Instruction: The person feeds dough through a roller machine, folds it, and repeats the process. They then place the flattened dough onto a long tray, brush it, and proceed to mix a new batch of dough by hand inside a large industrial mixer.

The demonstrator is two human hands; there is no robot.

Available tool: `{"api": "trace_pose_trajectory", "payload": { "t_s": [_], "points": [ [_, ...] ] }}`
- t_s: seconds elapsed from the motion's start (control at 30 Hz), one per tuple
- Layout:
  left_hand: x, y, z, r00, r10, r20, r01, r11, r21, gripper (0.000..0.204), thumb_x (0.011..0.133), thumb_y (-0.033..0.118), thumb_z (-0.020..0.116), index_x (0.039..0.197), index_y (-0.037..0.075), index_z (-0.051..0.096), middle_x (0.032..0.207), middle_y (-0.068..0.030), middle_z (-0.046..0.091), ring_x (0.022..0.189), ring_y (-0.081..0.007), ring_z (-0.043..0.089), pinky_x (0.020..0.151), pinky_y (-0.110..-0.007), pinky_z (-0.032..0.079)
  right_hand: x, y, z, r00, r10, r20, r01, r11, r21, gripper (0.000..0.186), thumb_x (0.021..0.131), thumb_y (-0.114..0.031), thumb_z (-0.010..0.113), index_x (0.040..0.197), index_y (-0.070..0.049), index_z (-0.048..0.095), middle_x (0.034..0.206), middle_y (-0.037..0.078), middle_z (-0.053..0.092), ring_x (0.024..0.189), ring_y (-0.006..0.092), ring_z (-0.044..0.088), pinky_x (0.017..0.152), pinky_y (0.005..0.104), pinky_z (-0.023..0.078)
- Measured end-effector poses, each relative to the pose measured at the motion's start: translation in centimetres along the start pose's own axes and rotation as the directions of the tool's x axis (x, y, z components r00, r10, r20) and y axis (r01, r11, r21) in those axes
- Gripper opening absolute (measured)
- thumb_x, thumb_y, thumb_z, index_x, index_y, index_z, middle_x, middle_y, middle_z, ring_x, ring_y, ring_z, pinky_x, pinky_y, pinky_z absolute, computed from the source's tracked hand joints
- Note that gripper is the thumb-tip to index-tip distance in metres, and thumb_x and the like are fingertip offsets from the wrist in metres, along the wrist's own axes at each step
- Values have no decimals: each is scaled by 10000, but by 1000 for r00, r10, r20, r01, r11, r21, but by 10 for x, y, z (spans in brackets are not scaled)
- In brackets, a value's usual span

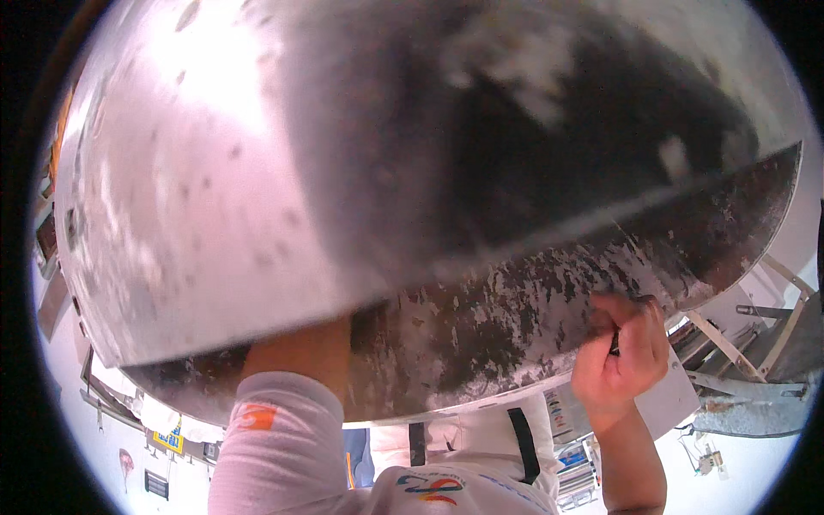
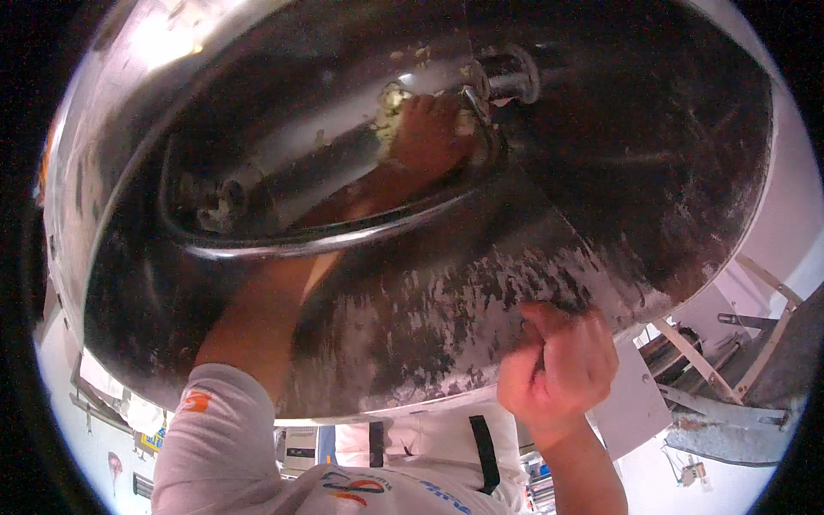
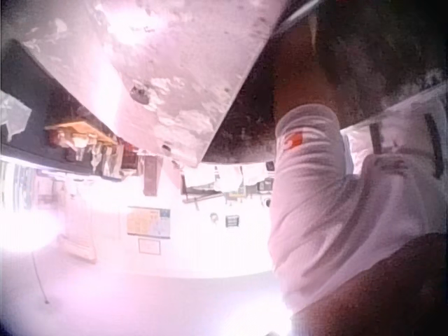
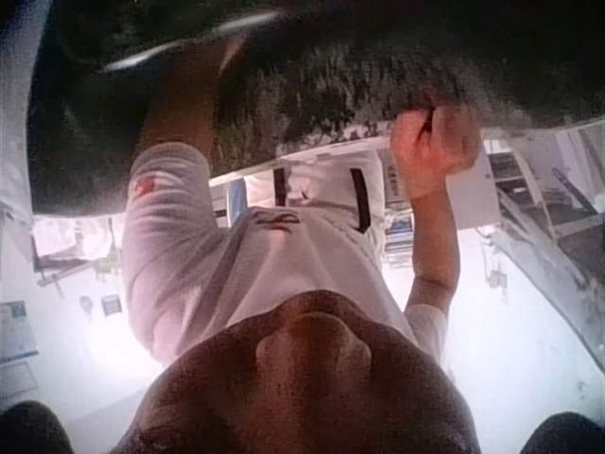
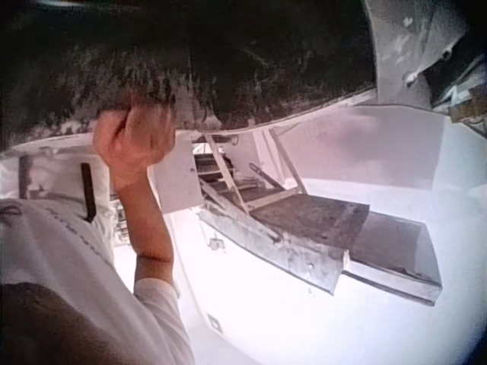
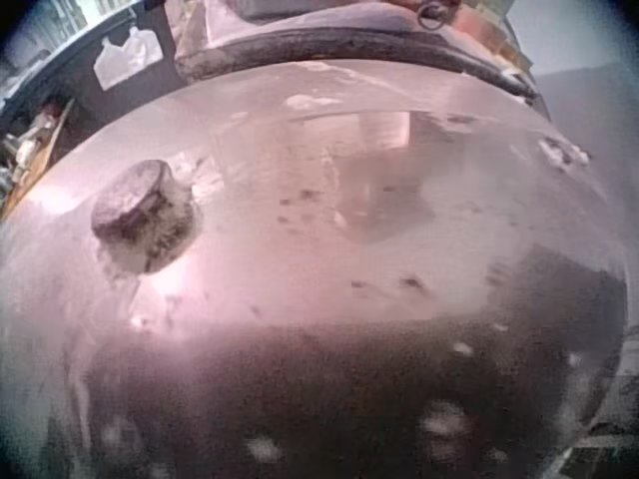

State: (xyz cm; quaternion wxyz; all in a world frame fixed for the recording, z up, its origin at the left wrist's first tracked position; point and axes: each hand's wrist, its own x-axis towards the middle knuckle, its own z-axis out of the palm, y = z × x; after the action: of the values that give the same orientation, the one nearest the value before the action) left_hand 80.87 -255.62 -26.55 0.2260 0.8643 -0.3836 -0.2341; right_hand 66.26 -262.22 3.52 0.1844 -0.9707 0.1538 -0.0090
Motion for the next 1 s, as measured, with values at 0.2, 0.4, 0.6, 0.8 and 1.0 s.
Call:
{"api": "trace_pose_trajectory", "payload": {
  "t_s": [0.2,0.4,0.6,0.8,1.0],
  "points": [
    [-8,-41,9,953,99,-285,-52,985,165,679,845,422,666,1376,27,513,1441,-137,459,1398,-355,350,1163,-545,238,-3,-2,-1,1000,21,9,-21,1000,14,195,735,22,542,883,1,666,785,113,639,635,299,559,587,367,455],
    [60,-64,19,785,550,-287,-473,830,296,530,899,376,618,1346,96,564,1479,-128,445,1447,-348,299,1172,-520,250,7,-8,-14,999,-23,46,23,1000,-1,294,648,31,527,894,-5,684,723,108,572,612,319,544,555,383,458],
    [43,-61,17,861,493,122,-507,852,131,339,946,361,557,1185,142,658,1465,-80,464,1404,-328,354,1164,-496,273,7,-2,0,997,-75,-20,75,997,-12,261,634,25,515,846,0,666,753,112,617,602,291,528,525,362,432],
    [-25,-68,-37,941,288,-179,-203,901,384,429,920,503,564,1224,217,664,1486,-85,447,1403,-372,346,1121,-694,163,-1,11,3,997,-52,-64,51,999,-17,188,638,7,536,791,-16,643,687,91,551,567,276,470,498,367,394],
    [-57,-83,-47,989,69,-134,-12,922,387,626,904,618,554,1406,246,539,1545,-98,373,1418,-424,307,1098,-737,163,-4,5,-1,995,-66,-79,65,998,-16,172,656,-19,547,793,-32,650,663,85,516,566,280,476,493,377,390]
  ]
}}
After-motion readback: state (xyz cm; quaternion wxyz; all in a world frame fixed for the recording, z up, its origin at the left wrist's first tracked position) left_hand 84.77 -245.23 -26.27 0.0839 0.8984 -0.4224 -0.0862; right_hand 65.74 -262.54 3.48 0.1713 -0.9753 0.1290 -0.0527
